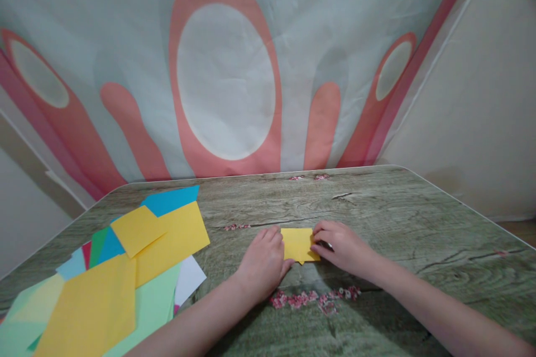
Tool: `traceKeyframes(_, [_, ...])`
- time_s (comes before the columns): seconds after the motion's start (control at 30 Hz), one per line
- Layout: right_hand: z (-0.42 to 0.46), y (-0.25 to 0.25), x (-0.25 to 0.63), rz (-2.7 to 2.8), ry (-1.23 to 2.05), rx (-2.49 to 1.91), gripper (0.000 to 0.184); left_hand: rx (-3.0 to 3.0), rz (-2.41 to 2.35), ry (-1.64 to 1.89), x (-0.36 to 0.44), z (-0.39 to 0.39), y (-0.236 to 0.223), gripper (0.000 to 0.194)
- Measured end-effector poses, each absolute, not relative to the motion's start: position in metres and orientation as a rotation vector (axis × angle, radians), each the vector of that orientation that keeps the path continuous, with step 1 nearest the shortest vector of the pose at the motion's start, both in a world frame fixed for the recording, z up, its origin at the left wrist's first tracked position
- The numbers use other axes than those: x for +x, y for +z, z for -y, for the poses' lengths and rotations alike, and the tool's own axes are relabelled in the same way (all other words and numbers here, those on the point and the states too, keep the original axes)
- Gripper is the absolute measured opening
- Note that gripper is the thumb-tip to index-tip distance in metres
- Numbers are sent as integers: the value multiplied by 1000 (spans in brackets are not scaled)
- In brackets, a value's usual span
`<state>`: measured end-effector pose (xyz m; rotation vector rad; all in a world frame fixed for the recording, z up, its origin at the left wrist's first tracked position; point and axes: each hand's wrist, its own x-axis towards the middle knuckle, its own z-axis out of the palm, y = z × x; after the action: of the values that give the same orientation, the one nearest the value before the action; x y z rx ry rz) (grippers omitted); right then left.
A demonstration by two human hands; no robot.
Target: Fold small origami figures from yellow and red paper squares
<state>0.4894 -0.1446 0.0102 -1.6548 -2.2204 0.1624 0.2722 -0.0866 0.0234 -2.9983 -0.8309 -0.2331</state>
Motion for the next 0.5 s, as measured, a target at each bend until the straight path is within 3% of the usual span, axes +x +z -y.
traceKeyframes(0.07, [138, 1, 492, 2046, 218, -1675, 11, -3011, 821, -260, 273, 84, 20, 23])
traceKeyframes(0.3, [135, -14, 487, 1885, 316, -1650, 43, -3094, 882, -402, 271, 76, 13, 17])
traceKeyframes(0.5, [136, -18, 487, 1875, 279, -1639, 60, -3184, 1072, -729, 268, 66, 0, 55])
